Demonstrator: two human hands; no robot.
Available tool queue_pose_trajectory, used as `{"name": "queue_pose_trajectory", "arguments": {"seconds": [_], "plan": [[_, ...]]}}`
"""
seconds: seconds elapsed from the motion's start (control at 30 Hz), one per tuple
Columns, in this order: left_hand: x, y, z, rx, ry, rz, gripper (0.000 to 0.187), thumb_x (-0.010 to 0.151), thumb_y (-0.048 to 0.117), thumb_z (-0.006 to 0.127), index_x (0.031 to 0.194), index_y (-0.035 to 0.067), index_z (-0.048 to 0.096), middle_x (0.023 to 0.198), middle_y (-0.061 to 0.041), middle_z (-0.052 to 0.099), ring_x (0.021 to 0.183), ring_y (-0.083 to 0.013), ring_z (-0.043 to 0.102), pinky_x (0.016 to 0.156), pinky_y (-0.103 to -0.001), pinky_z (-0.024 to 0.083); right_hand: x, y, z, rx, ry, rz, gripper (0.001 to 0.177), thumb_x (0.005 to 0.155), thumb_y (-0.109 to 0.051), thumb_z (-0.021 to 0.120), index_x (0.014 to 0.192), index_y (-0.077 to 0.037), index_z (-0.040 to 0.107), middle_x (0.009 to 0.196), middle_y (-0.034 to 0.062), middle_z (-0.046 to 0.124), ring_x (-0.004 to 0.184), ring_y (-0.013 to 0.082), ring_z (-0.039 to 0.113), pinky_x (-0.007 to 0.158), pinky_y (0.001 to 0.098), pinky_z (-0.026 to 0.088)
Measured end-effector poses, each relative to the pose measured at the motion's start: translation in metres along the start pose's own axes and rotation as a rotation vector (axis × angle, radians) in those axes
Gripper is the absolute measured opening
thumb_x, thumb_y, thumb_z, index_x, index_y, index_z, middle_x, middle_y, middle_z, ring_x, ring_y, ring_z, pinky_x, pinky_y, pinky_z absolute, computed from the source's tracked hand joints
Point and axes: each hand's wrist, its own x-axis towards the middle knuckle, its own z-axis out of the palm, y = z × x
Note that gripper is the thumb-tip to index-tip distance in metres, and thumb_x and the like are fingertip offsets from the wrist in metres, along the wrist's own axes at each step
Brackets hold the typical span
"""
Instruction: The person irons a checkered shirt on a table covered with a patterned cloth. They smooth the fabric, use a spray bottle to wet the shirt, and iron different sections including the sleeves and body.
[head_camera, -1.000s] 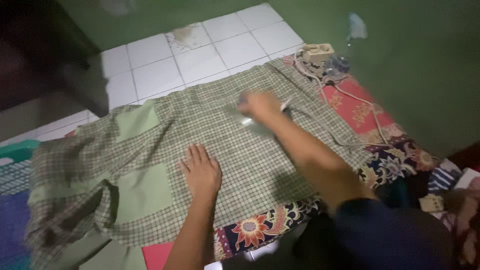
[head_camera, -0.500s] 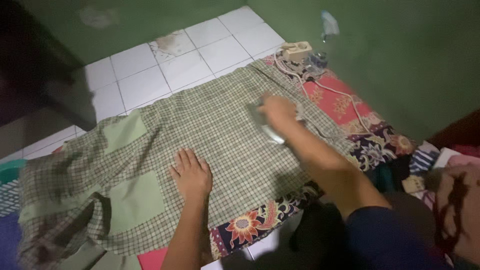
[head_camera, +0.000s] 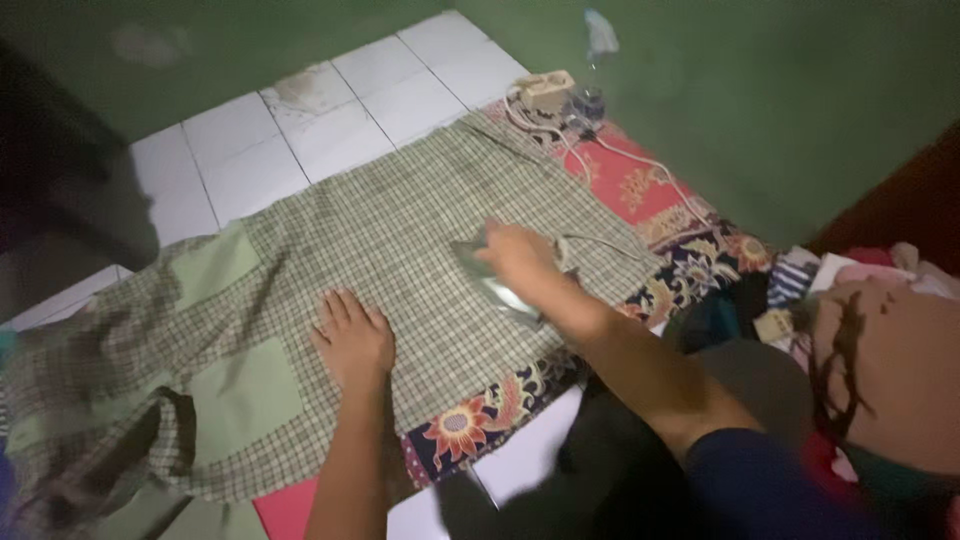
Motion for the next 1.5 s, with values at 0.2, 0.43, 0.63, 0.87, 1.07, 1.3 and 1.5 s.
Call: {"name": "queue_pose_trajectory", "arguments": {"seconds": [0.2, 0.43, 0.63, 0.87, 1.07, 1.3, 1.5], "plan": [[0.000, -0.006, 0.007, -0.049, -0.019, -0.005, 0.069, 0.104, 0.044, 0.026, 0.160, 0.004, 0.025, 0.170, -0.014, 0.017, 0.157, -0.0282, 0.012, 0.124, -0.055, 0.006, -0.010, 0.034, -0.038, -0.029, -0.065, 0.283, 0.035, 0.093, -0.036, 0.066, 0.119, -0.013, 0.064, 0.099, 0.0189, 0.073, 0.091, 0.0373, 0.072, 0.076, 0.0504, 0.056], [-0.005, -0.007, 0.007, -0.071, -0.025, -0.004, 0.070, 0.103, 0.046, 0.031, 0.160, 0.005, 0.026, 0.169, -0.013, 0.019, 0.157, -0.0297, 0.012, 0.124, -0.056, 0.006, -0.014, 0.134, -0.072, -0.161, 0.170, 0.376, 0.044, 0.089, -0.041, 0.075, 0.120, -0.010, 0.069, 0.114, 0.0207, 0.071, 0.106, 0.0405, 0.068, 0.086, 0.0547, 0.054], [-0.026, -0.031, -0.001, -0.099, 0.015, 0.102, 0.063, 0.102, 0.043, 0.037, 0.158, 0.013, 0.033, 0.168, -0.012, 0.025, 0.156, -0.0318, 0.018, 0.123, -0.058, 0.010, -0.016, 0.096, -0.075, -0.206, -0.063, 0.208, 0.058, 0.087, -0.052, 0.075, 0.125, -0.010, 0.065, 0.109, 0.0221, 0.073, 0.102, 0.0416, 0.070, 0.087, 0.0546, 0.053], [-0.036, -0.087, -0.016, -0.020, 0.004, 0.061, 0.060, 0.100, 0.040, 0.039, 0.155, 0.017, 0.038, 0.164, -0.011, 0.030, 0.152, -0.0311, 0.024, 0.117, -0.067, 0.010, -0.027, -0.072, 0.002, 0.003, -0.237, -0.513, 0.061, 0.080, -0.054, 0.074, 0.129, -0.020, 0.062, 0.107, 0.0156, 0.074, 0.096, 0.0388, 0.070, 0.078, 0.0527, 0.054], [-0.024, -0.157, -0.014, -0.159, 0.128, 0.076, 0.055, 0.106, 0.038, 0.037, 0.154, 0.012, 0.044, 0.163, -0.013, 0.040, 0.154, -0.0329, 0.029, 0.120, -0.065, 0.021, -0.052, -0.166, 0.032, -0.111, -0.381, -0.835, 0.047, 0.086, -0.056, 0.069, 0.119, -0.022, 0.063, 0.089, 0.0095, 0.075, 0.082, 0.0347, 0.072, 0.066, 0.0506, 0.055], [-0.033, -0.179, -0.045, -0.135, 0.041, -0.098, 0.058, 0.099, 0.036, 0.046, 0.151, 0.011, 0.041, 0.164, -0.019, 0.032, 0.145, -0.0388, 0.025, 0.107, -0.066, 0.028, -0.004, -0.172, 0.033, -0.084, -0.366, -0.623, 0.038, 0.088, -0.052, 0.068, 0.115, -0.026, 0.068, 0.091, 0.0069, 0.076, 0.085, 0.0300, 0.072, 0.073, 0.0481, 0.055], [-0.013, -0.222, -0.040, -0.411, 0.354, -0.047, 0.043, 0.109, 0.026, 0.043, 0.147, 0.007, 0.049, 0.156, -0.023, 0.049, 0.146, -0.0426, 0.043, 0.122, -0.052, 0.035, 0.052, -0.188, 0.034, -0.078, -0.188, -0.499, 0.048, 0.086, -0.050, 0.073, 0.118, -0.014, 0.066, 0.103, 0.0134, 0.074, 0.094, 0.0358, 0.070, 0.078, 0.0507, 0.054]]}}
